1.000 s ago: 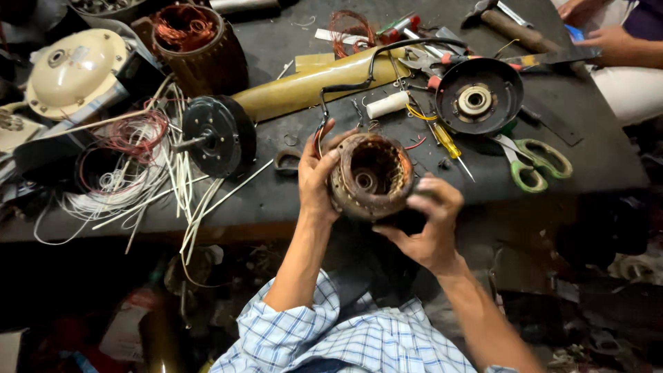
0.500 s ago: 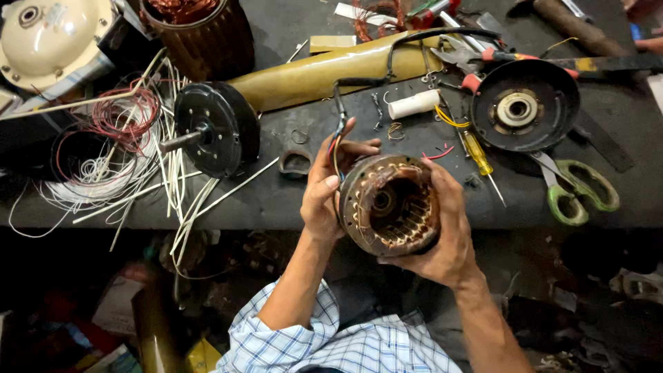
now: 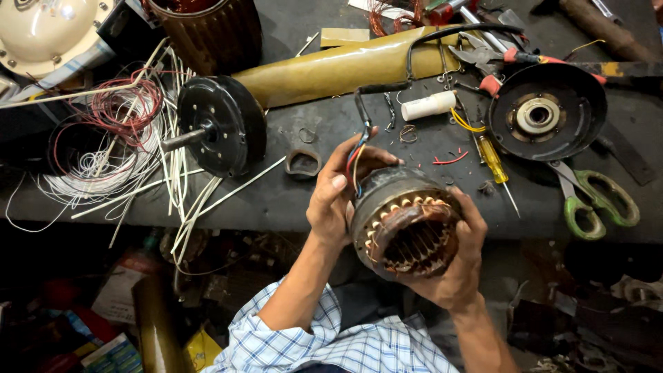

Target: The person assembles an electric motor by inserting the rotor into the stator, aligning the end caps, and securing the components. They apply lubricant to the bearings and wipe the exterior with a cloth. The workspace contains various tools and motor parts.

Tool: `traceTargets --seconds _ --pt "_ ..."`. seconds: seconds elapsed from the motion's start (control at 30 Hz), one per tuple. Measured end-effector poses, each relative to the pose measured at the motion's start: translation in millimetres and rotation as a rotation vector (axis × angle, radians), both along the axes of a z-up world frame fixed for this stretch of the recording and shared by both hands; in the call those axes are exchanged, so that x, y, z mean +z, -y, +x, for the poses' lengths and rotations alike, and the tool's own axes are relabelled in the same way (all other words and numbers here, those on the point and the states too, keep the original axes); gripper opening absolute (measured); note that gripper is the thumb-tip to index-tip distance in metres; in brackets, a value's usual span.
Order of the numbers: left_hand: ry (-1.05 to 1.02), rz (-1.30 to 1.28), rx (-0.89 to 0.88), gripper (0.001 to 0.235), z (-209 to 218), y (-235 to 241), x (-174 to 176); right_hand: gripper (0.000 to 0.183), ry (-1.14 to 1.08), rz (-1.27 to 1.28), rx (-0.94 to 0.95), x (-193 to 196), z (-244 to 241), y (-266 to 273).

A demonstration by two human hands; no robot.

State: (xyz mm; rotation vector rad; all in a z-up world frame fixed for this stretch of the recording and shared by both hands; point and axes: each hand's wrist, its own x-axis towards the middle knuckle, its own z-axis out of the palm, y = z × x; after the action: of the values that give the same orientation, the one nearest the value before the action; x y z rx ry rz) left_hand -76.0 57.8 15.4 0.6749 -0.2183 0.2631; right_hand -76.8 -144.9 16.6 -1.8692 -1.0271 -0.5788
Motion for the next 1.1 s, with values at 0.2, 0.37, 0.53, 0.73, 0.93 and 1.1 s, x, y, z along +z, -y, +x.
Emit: traceTargets --seconds 0.2,0.37,0.53,0.73,0.93,1.1 --pt "-0.177 -0.076 0.069 0.065 -3.4 20.6 15.9 0.121 -0.064 0.046 -0.147 -35.3 0.3 18.7" --pt "-0.108 0.162 0.133 0.073 -13.4 48.5 33.9 0.129 -0.703 0.266 -0.096 -50.4 -3.3 45.2" --pt "-0.075 0.278 0.159 0.082 -27.3 65.5 40.8 0.143 -0.551 0.186 0.02 -28.2 0.3 56.1" --pt "-0.051 0.436 0.29 0.089 -33.3 74.1 34.6 0.151 -0.631 0.172 0.078 -3.8 8.2 55.4" --pt "-0.063 0.534 0.347 0.096 -32.0 85.9 32.3 0.14 -0.294 -0.216 -0.113 -1.1 19.4 77.4" --pt "-0.044 0.526 0.365 0.1 -32.4 86.5 32.4 0.118 -0.523 -0.098 0.025 -5.9 18.8 80.1"
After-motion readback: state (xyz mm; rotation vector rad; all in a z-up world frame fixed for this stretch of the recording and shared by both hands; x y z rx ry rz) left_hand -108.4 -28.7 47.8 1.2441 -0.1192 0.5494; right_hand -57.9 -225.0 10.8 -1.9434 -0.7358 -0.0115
